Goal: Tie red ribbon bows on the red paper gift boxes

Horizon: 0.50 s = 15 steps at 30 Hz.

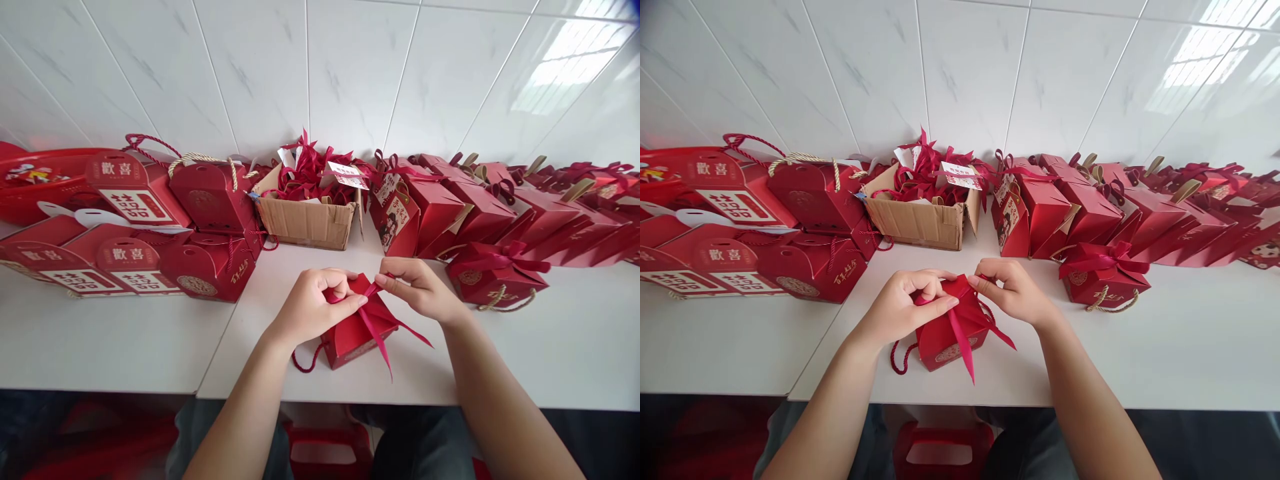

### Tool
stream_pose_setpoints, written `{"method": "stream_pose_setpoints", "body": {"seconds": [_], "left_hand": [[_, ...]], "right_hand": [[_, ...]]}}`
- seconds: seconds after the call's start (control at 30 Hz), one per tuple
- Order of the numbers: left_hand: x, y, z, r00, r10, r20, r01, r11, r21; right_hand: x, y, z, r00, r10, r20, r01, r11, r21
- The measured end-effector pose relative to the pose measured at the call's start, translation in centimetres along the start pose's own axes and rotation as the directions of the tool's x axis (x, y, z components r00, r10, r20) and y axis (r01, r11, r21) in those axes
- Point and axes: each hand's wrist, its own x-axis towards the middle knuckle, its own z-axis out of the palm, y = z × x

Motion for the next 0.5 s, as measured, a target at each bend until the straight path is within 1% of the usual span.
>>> {"method": "stream_pose_setpoints", "body": {"seconds": [0.1,0.2,0.3,0.33,0.37,0.4,0.43,0.5], "left_hand": [[0.0,0.0,0.0,1.0,-0.01,0.01,0.01,1.0,-0.003],[0.1,0.1,-0.1,1.0,-0.029,0.005,0.03,0.999,-0.023],[0.2,0.2,-0.5,0.998,-0.051,0.042,0.054,0.996,-0.076],[0.2,0.3,-0.6,0.997,-0.053,0.06,0.059,0.994,-0.095],[0.2,0.3,-0.6,0.996,-0.054,0.076,0.062,0.992,-0.113],[0.2,0.4,-0.7,0.995,-0.055,0.084,0.065,0.99,-0.127],[0.2,0.4,-0.7,0.995,-0.055,0.084,0.066,0.988,-0.137],[0.1,0.4,-0.7,0.995,-0.057,0.077,0.067,0.988,-0.141]], "right_hand": [[-0.1,0.1,0.0,1.0,0.013,0.001,-0.013,1.0,-0.003],[0.1,0.3,0.3,0.999,0.041,-0.028,-0.042,0.999,-0.033],[0.5,0.3,0.5,0.994,0.101,-0.028,-0.104,0.979,-0.176],[0.5,0.3,0.5,0.991,0.127,-0.044,-0.134,0.966,-0.223],[0.4,0.1,0.3,0.985,0.151,-0.088,-0.169,0.953,-0.253],[0.1,-0.2,0.1,0.972,0.164,-0.168,-0.205,0.942,-0.266],[-0.5,-0.6,-0.1,0.948,0.162,-0.274,-0.237,0.934,-0.269],[-2.4,-1.9,-0.3,0.87,0.092,-0.485,-0.246,0.933,-0.264]]}}
